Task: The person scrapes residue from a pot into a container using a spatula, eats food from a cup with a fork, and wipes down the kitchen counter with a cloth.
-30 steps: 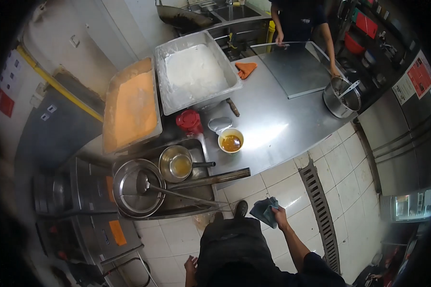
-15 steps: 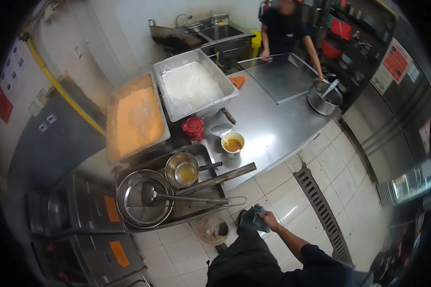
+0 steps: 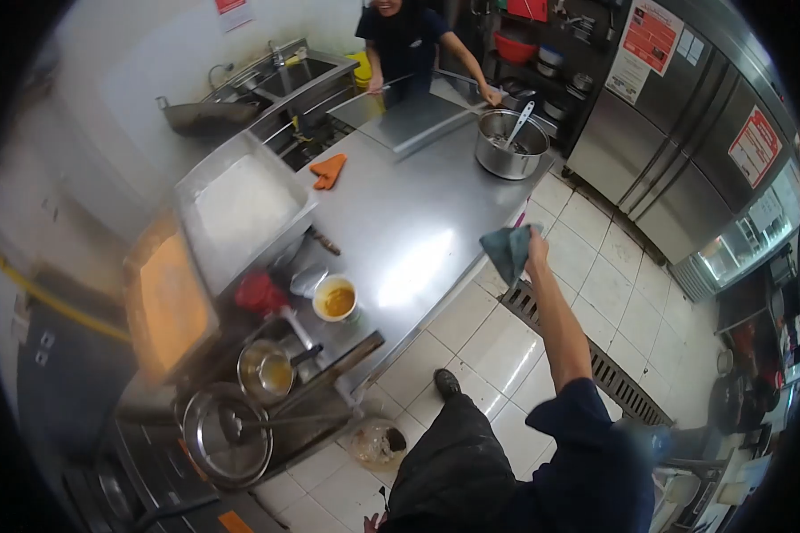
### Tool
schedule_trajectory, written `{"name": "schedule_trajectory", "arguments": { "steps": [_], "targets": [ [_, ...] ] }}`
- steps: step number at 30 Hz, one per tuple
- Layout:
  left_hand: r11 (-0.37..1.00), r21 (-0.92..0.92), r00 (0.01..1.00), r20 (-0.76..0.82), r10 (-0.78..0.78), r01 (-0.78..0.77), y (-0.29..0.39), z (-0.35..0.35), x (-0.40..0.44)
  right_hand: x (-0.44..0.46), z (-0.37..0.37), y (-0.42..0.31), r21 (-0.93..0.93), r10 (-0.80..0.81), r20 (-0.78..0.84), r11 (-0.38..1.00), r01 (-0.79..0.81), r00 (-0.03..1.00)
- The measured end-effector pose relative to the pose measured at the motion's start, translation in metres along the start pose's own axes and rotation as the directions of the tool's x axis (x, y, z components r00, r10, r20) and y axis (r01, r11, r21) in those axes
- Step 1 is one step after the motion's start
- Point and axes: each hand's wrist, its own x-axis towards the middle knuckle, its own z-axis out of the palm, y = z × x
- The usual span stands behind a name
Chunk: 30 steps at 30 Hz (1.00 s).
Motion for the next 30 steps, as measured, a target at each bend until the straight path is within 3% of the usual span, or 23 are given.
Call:
{"name": "schedule_trajectory", "arguments": {
  "steps": [4, 8, 12, 14, 15, 17, 22, 24, 26, 30],
  "targets": [
    [0.999, 0.017, 0.998, -0.053, -0.038, 0.039, 0.024, 0.069, -0.012, 0.176, 0.036, -0.031, -0.129, -0.1, -0.37, 0.99, 0.055, 0.924],
    [0.998, 0.009, 0.991, -0.116, -0.068, 0.069, 0.036, 0.114, -0.03, 0.242, 0.072, -0.077, -0.426, -0.311, -0.351, 0.893, 0.145, 0.883],
    [0.997, -0.022, 0.98, -0.184, -0.083, 0.08, 0.038, 0.132, -0.052, 0.331, 0.079, -0.063, -0.672, -0.388, -0.258, 0.73, 0.124, 0.885],
    [0.995, -0.045, 0.973, -0.211, -0.094, 0.086, 0.035, 0.138, -0.061, 0.328, 0.085, -0.068, -0.872, -0.504, -0.085, 0.456, 0.181, 0.86],
    [0.995, -0.055, 0.969, -0.226, -0.097, 0.086, 0.033, 0.139, -0.064, 0.324, 0.086, -0.069, -0.874, -0.494, -0.07, 0.449, 0.185, 0.867],
    [0.992, -0.086, 0.965, -0.24, -0.106, 0.088, 0.025, 0.14, -0.068, 0.318, 0.089, -0.071, -0.922, -0.634, 0.132, 0.205, 0.33, 0.762],
    [0.985, -0.166, 0.959, -0.266, -0.095, 0.051, -0.004, 0.133, -0.063, 0.296, 0.086, -0.076, -0.897, -0.597, 0.136, 0.265, 0.354, 0.791],
    [0.979, -0.203, 0.962, -0.259, -0.08, 0.027, -0.014, 0.133, -0.06, 0.27, 0.081, -0.079, -0.872, -0.464, 0.177, 0.336, 0.357, 0.868],
    [0.972, -0.232, 0.972, -0.224, -0.075, 0.022, -0.01, 0.139, -0.06, 0.258, 0.071, -0.062, -0.898, -0.504, 0.234, 0.215, 0.383, 0.832],
    [0.98, -0.192, 0.988, -0.154, 0.014, -0.044, 0.026, 0.176, -0.076, 0.175, 0.069, -0.031, -0.9, -0.374, 0.257, 0.244, 0.362, 0.891]
  ]
}}
